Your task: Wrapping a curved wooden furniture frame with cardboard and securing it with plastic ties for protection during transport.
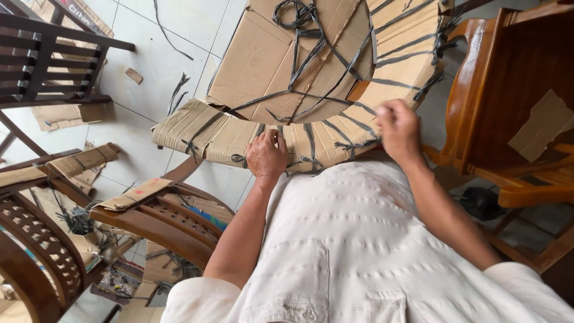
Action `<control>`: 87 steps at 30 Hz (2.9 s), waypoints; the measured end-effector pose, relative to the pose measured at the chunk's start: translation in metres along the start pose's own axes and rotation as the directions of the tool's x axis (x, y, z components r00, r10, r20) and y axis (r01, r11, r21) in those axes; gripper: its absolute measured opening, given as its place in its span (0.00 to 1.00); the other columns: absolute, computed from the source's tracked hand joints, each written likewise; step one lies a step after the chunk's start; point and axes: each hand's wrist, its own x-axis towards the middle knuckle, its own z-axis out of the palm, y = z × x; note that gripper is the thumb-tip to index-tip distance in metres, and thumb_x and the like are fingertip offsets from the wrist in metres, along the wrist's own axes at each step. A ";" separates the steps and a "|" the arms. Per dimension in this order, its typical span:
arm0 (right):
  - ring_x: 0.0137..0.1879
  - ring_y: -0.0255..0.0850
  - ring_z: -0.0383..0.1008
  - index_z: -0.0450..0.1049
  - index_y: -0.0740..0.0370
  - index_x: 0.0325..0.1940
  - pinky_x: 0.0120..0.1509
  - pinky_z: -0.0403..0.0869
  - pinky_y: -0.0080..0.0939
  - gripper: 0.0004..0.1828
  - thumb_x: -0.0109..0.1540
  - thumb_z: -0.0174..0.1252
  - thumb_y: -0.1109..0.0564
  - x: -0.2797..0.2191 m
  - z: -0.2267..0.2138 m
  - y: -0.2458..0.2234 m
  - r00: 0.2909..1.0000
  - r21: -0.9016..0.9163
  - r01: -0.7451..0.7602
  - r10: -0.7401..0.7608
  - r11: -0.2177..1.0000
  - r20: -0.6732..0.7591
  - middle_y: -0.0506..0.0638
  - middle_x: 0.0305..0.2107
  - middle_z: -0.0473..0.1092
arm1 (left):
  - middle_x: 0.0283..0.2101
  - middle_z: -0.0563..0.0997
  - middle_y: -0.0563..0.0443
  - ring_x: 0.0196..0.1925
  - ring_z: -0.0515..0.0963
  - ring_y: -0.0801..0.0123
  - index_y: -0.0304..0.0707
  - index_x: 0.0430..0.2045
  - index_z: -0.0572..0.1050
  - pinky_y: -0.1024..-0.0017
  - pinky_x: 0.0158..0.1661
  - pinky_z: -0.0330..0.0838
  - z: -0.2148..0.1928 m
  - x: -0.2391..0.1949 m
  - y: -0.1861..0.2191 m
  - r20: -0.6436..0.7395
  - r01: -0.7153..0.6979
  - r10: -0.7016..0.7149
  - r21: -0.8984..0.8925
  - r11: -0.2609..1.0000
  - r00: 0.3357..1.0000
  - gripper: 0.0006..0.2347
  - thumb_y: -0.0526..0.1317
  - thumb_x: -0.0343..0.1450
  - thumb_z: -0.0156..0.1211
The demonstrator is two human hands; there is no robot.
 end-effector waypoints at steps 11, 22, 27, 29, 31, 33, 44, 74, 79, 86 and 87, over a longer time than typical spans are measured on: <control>0.59 0.66 0.74 0.81 0.57 0.54 0.66 0.70 0.65 0.21 0.66 0.50 0.46 0.169 0.082 0.070 0.296 -0.446 0.537 0.335 0.717 0.895 0.65 0.49 0.77 | 0.21 0.74 0.65 0.28 0.80 0.71 0.59 0.29 0.77 0.71 0.39 0.74 0.018 0.001 -0.002 -0.113 0.063 -0.048 0.129 0.990 0.992 0.05 0.44 0.62 0.62; 0.66 0.57 0.71 0.75 0.29 0.63 0.69 0.69 0.59 0.24 0.63 0.49 0.41 0.228 0.171 0.195 0.340 -0.568 0.712 0.504 0.413 0.794 0.38 0.75 0.53 | 0.24 0.75 0.60 0.30 0.80 0.69 0.53 0.29 0.78 0.72 0.42 0.73 0.015 0.000 -0.002 -0.121 0.125 -0.106 0.160 0.979 0.987 0.06 0.41 0.61 0.63; 0.67 0.70 0.67 0.61 0.48 0.77 0.70 0.67 0.68 0.33 0.65 0.45 0.51 0.185 0.198 0.209 0.275 -0.617 0.603 0.593 0.506 0.756 0.54 0.79 0.34 | 0.25 0.75 0.59 0.31 0.80 0.68 0.53 0.32 0.78 0.72 0.45 0.73 0.015 0.002 -0.003 -0.074 0.135 -0.125 0.153 0.979 0.989 0.06 0.42 0.64 0.62; 0.69 0.70 0.65 0.58 0.52 0.78 0.72 0.63 0.70 0.33 0.67 0.42 0.51 0.173 0.205 0.203 0.287 -0.656 0.537 0.616 0.530 0.733 0.55 0.79 0.34 | 0.25 0.75 0.58 0.32 0.80 0.68 0.52 0.32 0.78 0.71 0.45 0.73 0.014 0.003 0.000 -0.057 0.144 -0.137 0.159 0.977 0.989 0.06 0.42 0.64 0.62; 0.70 0.71 0.63 0.54 0.56 0.79 0.75 0.60 0.71 0.32 0.69 0.38 0.52 0.168 0.215 0.215 0.302 -0.689 0.466 0.633 0.555 0.713 0.56 0.79 0.35 | 0.26 0.74 0.57 0.32 0.80 0.67 0.52 0.32 0.77 0.71 0.45 0.72 0.011 0.006 0.000 -0.046 0.146 -0.140 0.171 0.974 0.989 0.05 0.42 0.65 0.61; 0.70 0.67 0.63 0.55 0.67 0.76 0.71 0.65 0.69 0.33 0.67 0.39 0.56 0.168 0.221 0.246 0.372 -0.682 0.468 0.575 0.562 0.729 0.58 0.76 0.45 | 0.25 0.74 0.57 0.31 0.79 0.66 0.49 0.33 0.77 0.71 0.45 0.73 0.008 0.008 0.003 -0.032 0.149 -0.146 0.146 0.978 0.989 0.05 0.40 0.66 0.62; 0.47 0.40 0.75 0.78 0.44 0.46 0.49 0.71 0.45 0.12 0.61 0.55 0.57 0.233 0.172 0.077 0.516 -0.368 0.319 0.166 0.874 0.841 0.42 0.40 0.76 | 0.28 0.80 0.56 0.32 0.78 0.61 0.44 0.30 0.79 0.63 0.34 0.68 0.005 0.009 0.006 -0.030 0.099 -0.096 0.137 0.986 0.995 0.06 0.38 0.64 0.58; 0.29 0.30 0.64 0.73 0.55 0.56 0.30 0.61 0.25 0.12 0.68 0.53 0.61 0.087 -0.125 -0.073 0.983 0.588 -0.182 0.141 0.788 0.115 0.49 0.32 0.69 | 0.29 0.83 0.55 0.34 0.80 0.59 0.49 0.29 0.79 0.61 0.40 0.69 0.010 -0.005 -0.003 0.034 0.110 -0.114 0.099 0.989 0.993 0.07 0.46 0.69 0.57; 0.30 0.30 0.65 0.72 0.54 0.58 0.33 0.63 0.26 0.12 0.70 0.55 0.59 0.062 -0.124 -0.084 0.988 0.600 -0.134 0.063 0.789 0.138 0.47 0.34 0.70 | 0.33 0.85 0.54 0.38 0.81 0.58 0.50 0.33 0.82 0.61 0.43 0.69 0.008 -0.004 0.001 0.066 0.147 -0.151 0.065 0.987 0.986 0.10 0.48 0.70 0.56; 0.32 0.32 0.66 0.71 0.54 0.58 0.36 0.65 0.27 0.14 0.68 0.57 0.59 0.046 -0.107 -0.084 0.980 0.621 -0.181 0.083 0.763 0.183 0.47 0.34 0.69 | 0.30 0.84 0.56 0.34 0.80 0.61 0.50 0.30 0.81 0.62 0.41 0.70 0.008 -0.004 -0.002 0.056 0.126 -0.126 -0.003 0.992 0.991 0.08 0.48 0.70 0.56; 0.33 0.32 0.66 0.71 0.54 0.58 0.36 0.65 0.27 0.14 0.68 0.57 0.58 0.044 -0.105 -0.085 0.979 0.612 -0.187 0.092 0.769 0.183 0.46 0.34 0.69 | 0.29 0.83 0.57 0.33 0.80 0.61 0.50 0.29 0.80 0.62 0.40 0.69 0.010 -0.004 -0.002 0.041 0.114 -0.114 0.008 0.993 0.993 0.08 0.48 0.70 0.55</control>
